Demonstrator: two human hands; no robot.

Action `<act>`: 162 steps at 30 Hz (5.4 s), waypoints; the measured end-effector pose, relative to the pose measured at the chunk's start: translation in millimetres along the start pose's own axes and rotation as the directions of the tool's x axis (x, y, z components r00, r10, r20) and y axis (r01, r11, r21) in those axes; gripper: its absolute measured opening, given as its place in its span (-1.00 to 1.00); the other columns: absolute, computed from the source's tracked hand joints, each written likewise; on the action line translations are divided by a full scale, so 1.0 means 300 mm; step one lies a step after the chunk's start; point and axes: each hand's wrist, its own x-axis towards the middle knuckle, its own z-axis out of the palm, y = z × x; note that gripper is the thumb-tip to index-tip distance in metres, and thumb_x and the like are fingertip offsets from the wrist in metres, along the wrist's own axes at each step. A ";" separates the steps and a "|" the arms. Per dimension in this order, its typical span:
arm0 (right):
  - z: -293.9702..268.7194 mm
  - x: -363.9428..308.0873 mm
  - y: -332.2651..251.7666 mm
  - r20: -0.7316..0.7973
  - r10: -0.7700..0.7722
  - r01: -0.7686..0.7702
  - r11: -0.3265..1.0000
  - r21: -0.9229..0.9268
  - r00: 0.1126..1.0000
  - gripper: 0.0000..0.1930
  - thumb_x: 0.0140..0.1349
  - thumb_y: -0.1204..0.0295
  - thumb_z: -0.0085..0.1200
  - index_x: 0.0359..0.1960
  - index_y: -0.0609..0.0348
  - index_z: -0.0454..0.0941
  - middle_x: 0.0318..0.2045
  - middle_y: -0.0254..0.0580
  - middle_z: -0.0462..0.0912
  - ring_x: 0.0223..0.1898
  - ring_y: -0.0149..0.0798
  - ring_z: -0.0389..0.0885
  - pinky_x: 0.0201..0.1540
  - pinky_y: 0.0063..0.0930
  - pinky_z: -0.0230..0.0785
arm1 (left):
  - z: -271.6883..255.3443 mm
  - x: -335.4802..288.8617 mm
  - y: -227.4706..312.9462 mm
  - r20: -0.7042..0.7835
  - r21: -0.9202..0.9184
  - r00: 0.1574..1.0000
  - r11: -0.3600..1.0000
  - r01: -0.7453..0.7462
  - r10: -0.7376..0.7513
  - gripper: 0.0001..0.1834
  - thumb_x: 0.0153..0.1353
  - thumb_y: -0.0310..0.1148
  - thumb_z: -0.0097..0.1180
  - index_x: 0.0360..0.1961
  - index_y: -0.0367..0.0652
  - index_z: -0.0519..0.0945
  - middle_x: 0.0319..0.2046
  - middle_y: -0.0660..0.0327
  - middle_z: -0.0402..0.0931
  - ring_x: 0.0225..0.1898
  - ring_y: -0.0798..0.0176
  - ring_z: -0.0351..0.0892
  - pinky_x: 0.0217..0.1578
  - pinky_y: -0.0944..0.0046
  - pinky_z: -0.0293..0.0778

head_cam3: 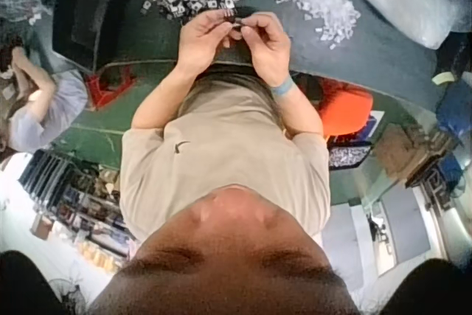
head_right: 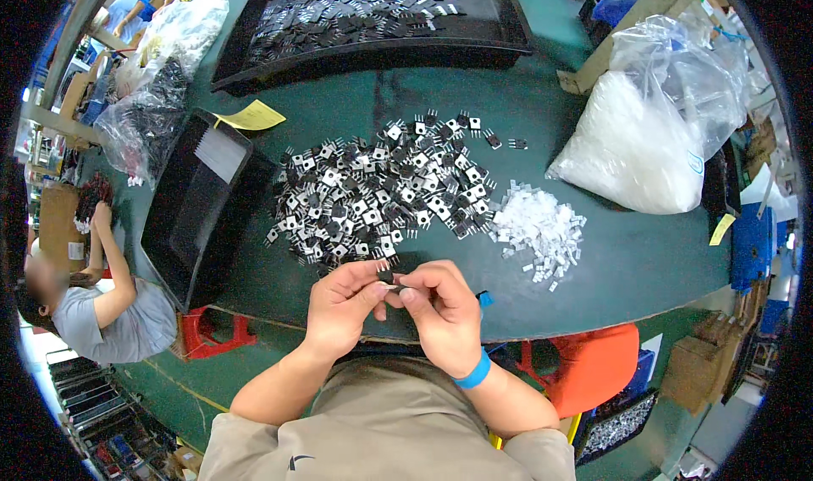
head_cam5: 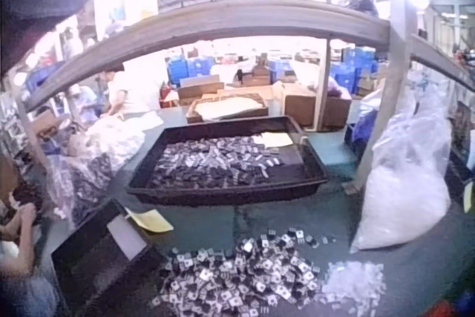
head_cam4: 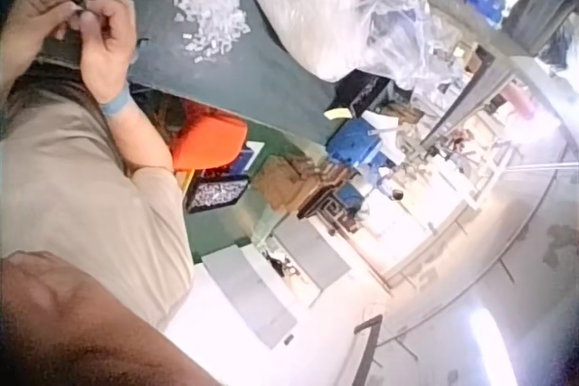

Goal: The person picks small black electronic components and white plastic pieces from a pile on a green workbench. They insert these items one by one into a black tray with slots. The task involves repetitive manual assembly of these parts.

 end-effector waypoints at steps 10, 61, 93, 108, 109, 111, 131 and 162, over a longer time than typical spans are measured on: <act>0.012 0.001 0.038 0.020 0.081 -0.081 0.997 0.016 0.997 -0.97 0.28 0.63 0.20 -0.29 0.31 0.60 -0.30 -0.21 0.59 -0.33 -0.44 0.59 -0.29 -0.58 0.41 | -0.033 -0.018 -0.024 -0.009 0.106 1.000 0.994 0.022 -0.022 -0.84 0.24 -0.57 0.28 -0.15 -0.28 0.72 -0.21 0.20 0.71 -0.31 0.47 0.62 -0.38 0.45 0.49; 0.024 0.112 0.001 0.201 -0.222 0.299 0.747 -0.594 0.954 -0.81 0.15 0.50 0.28 -0.19 0.22 0.63 -0.34 -0.05 0.63 -0.32 0.03 0.63 -0.29 -0.21 0.49 | -0.077 -0.033 -0.008 -0.061 0.225 0.965 0.945 -0.238 0.257 -0.87 0.19 -0.68 0.25 -0.22 -0.36 0.64 -0.28 0.25 0.57 -0.32 0.48 0.50 -0.30 0.46 0.43; 0.015 0.032 0.014 0.070 0.120 -0.120 0.993 -0.009 0.990 -0.85 0.25 0.62 0.23 -0.16 0.27 0.63 -0.30 -0.29 0.63 -0.26 -0.47 0.54 -0.19 -0.57 0.40 | -0.042 -0.005 -0.025 -0.065 0.200 0.946 0.932 -0.301 0.319 -0.90 0.25 -0.62 0.22 -0.21 -0.31 0.64 -0.28 0.25 0.57 -0.38 0.49 0.47 -0.36 0.45 0.40; 0.000 0.033 0.000 0.131 0.002 0.025 0.979 -0.203 0.991 -0.86 0.18 0.67 0.24 -0.22 0.30 0.65 -0.27 -0.15 0.67 -0.28 -0.31 0.62 -0.18 -0.48 0.45 | -0.074 0.005 -0.007 0.088 0.350 0.918 0.851 -0.391 0.386 -0.82 0.11 -0.66 0.33 -0.24 -0.30 0.67 -0.26 0.20 0.60 -0.33 0.42 0.54 -0.33 0.44 0.46; -0.016 0.050 -0.014 0.130 -0.039 0.077 0.948 -0.308 0.991 -0.85 0.17 0.66 0.25 -0.21 0.29 0.65 -0.28 -0.15 0.67 -0.29 -0.29 0.62 -0.19 -0.47 0.45 | -0.077 0.002 -0.002 0.072 0.352 0.931 0.864 -0.359 0.357 -0.82 0.12 -0.66 0.32 -0.24 -0.30 0.66 -0.26 0.21 0.59 -0.33 0.43 0.53 -0.32 0.44 0.46; -0.038 0.073 -0.024 0.025 -0.133 0.125 0.824 -0.552 0.991 -0.83 0.14 0.60 0.29 -0.21 0.27 0.65 -0.32 -0.12 0.66 -0.33 -0.21 0.64 -0.25 -0.42 0.46 | -0.094 -0.006 -0.010 0.010 0.313 0.942 0.894 -0.321 0.335 -0.82 0.13 -0.67 0.30 -0.22 -0.31 0.65 -0.26 0.22 0.58 -0.30 0.45 0.53 -0.29 0.44 0.47; -0.022 0.025 -0.003 0.058 0.061 -0.060 0.998 -0.019 0.996 -0.85 0.33 0.58 0.17 -0.10 0.32 0.67 -0.28 -0.23 0.63 -0.34 -0.44 0.55 -0.29 -0.57 0.41 | -0.021 0.002 -0.042 -0.019 0.214 0.949 0.928 -0.305 0.316 -0.82 0.21 -0.62 0.29 -0.16 -0.32 0.63 -0.24 0.24 0.57 -0.27 0.47 0.51 -0.27 0.45 0.46; 0.017 0.153 0.020 0.308 -0.202 0.369 0.482 -0.795 0.930 -0.78 0.06 0.64 0.18 -0.23 0.19 0.59 -0.22 -0.09 0.61 -0.18 0.04 0.60 -0.15 -0.13 0.48 | -0.124 -0.045 -0.025 -0.001 0.182 0.927 0.911 -0.369 0.376 -0.76 0.16 -0.68 0.25 -0.13 -0.38 0.60 -0.21 0.18 0.53 -0.29 0.41 0.51 -0.26 0.40 0.48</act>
